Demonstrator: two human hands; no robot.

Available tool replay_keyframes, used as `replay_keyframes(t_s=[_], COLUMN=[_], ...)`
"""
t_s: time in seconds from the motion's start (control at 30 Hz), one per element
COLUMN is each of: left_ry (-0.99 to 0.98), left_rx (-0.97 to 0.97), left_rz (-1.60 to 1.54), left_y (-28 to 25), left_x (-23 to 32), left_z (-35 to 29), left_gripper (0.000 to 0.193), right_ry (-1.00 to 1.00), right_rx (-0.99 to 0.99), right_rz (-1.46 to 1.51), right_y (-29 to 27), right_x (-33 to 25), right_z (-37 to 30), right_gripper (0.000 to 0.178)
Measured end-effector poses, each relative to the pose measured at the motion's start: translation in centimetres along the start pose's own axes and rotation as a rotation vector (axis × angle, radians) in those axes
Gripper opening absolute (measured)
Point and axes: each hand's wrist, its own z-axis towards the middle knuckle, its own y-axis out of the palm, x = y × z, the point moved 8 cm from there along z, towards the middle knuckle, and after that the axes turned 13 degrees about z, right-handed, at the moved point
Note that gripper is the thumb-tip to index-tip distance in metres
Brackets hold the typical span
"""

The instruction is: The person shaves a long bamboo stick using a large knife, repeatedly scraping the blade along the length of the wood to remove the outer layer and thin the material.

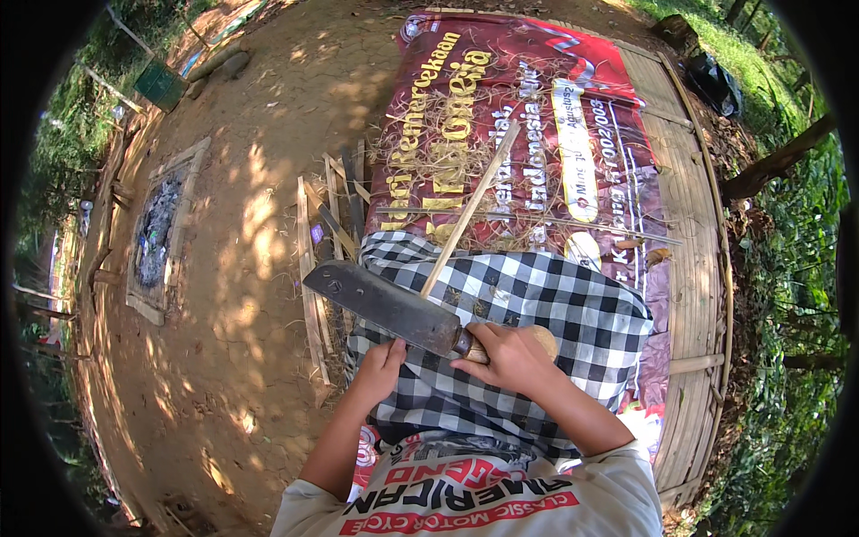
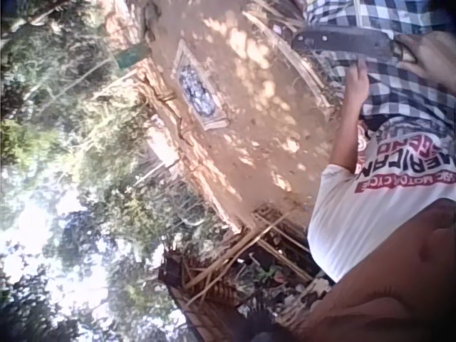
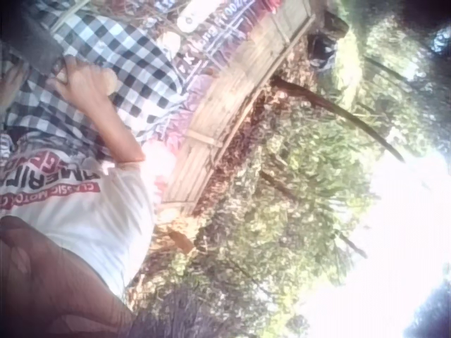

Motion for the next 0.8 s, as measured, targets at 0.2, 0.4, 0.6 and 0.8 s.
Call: replay_keyframes(t_s=[0.2, 0.4, 0.6, 0.8], left_ry=[-0.108, -0.165, -0.119, -0.005], left_rx=[-0.015, -0.033, -0.026, 0.007], left_rz=[-0.072, -0.151, -0.048, -0.008], left_y=[0.2, 1.6, 0.4, 0.1], left_x=[-3.5, -6.2, -3.4, -2.3], left_z=[0.5, 1.7, 1.5, 1.7], left_gripper=[0.05, 0.053, 0.052, 0.05], right_ry=[-0.155, -0.216, -0.275, -0.277], right_rx=[-0.09, -0.121, -0.129, -0.152], right_rz=[-0.181, -0.249, -0.323, -0.38], right_y=[3.4, 4.4, 2.7, 1.4], right_x=[1.5, 4.2, 4.8, 5.2], right_z=[3.1, 5.0, 5.5, 5.2], right_gripper=[0.052, 0.05, 0.045, 0.045])
